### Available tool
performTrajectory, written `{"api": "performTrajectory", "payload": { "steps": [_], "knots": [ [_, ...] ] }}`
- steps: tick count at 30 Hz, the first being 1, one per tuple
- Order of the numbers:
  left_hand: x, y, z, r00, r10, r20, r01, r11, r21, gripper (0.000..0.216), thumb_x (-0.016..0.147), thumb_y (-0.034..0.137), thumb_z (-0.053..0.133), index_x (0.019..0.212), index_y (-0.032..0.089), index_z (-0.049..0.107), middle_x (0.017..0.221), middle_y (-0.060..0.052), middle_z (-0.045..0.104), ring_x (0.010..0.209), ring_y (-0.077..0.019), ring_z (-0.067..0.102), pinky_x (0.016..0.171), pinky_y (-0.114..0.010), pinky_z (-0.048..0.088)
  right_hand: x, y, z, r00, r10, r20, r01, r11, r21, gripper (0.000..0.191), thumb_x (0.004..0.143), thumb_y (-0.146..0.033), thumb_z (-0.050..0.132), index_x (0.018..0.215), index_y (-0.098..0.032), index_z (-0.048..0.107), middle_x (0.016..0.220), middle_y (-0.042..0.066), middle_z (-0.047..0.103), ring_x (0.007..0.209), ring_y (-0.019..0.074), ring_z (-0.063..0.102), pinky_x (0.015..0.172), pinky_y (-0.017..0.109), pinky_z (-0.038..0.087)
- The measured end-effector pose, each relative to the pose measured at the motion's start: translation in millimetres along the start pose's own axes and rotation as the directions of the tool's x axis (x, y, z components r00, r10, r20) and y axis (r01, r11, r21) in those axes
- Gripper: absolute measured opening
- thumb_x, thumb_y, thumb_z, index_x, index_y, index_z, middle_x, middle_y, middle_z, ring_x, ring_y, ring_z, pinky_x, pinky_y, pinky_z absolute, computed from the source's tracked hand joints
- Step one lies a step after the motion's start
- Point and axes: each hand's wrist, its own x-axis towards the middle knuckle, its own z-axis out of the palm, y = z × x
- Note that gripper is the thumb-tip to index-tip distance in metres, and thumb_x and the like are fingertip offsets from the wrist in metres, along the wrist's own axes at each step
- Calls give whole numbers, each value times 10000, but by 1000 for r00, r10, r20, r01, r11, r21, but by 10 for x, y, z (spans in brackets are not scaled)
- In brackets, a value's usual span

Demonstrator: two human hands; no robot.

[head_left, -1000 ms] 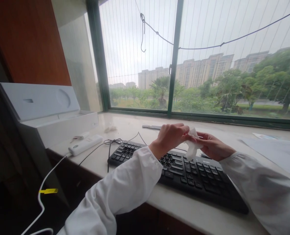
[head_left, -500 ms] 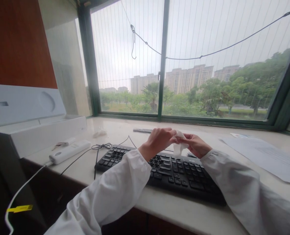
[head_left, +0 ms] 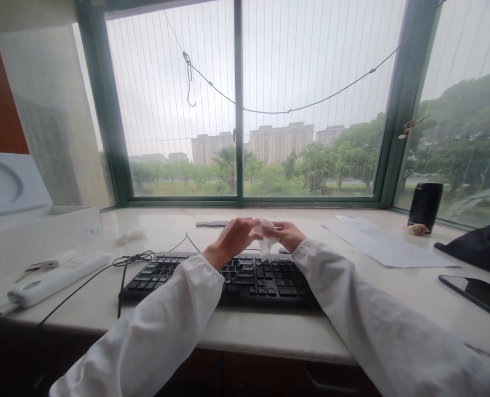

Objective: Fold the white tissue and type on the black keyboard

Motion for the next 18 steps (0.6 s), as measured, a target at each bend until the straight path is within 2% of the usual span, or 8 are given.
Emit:
{"api": "performTrajectory", "payload": {
  "steps": [8, 13, 18],
  "knots": [
    [-22, -86, 103, 998, 0, -56, -1, 1000, -28, 124, 812, 259, 711, 920, 197, 710, 895, -27, 732, 817, -192, 681, 736, -262, 482, 9, 69, 90, 1000, 0, -11, 0, 1000, -7, 497, 448, -445, 895, 815, -139, 757, 741, 44, 737, 687, 169, 643, 678, 282, 456],
    [-37, -45, 58, 999, 4, -44, -4, 1000, -12, 185, 818, 352, 704, 911, 193, 709, 871, -36, 723, 782, -189, 671, 691, -252, 460, 4, 69, 68, 1000, -1, -14, 1, 999, -54, 510, 506, -421, 881, 906, -134, 747, 762, 42, 732, 693, 165, 634, 674, 283, 454],
    [-33, -15, 50, 999, 10, -33, -11, 999, -36, 136, 823, 306, 701, 869, 178, 700, 840, -42, 723, 758, -186, 669, 671, -244, 448, -15, 54, 35, 999, 27, -39, -29, 999, -35, 511, 506, -374, 890, 926, -126, 741, 795, 58, 740, 718, 180, 647, 703, 303, 477]
  ]
}}
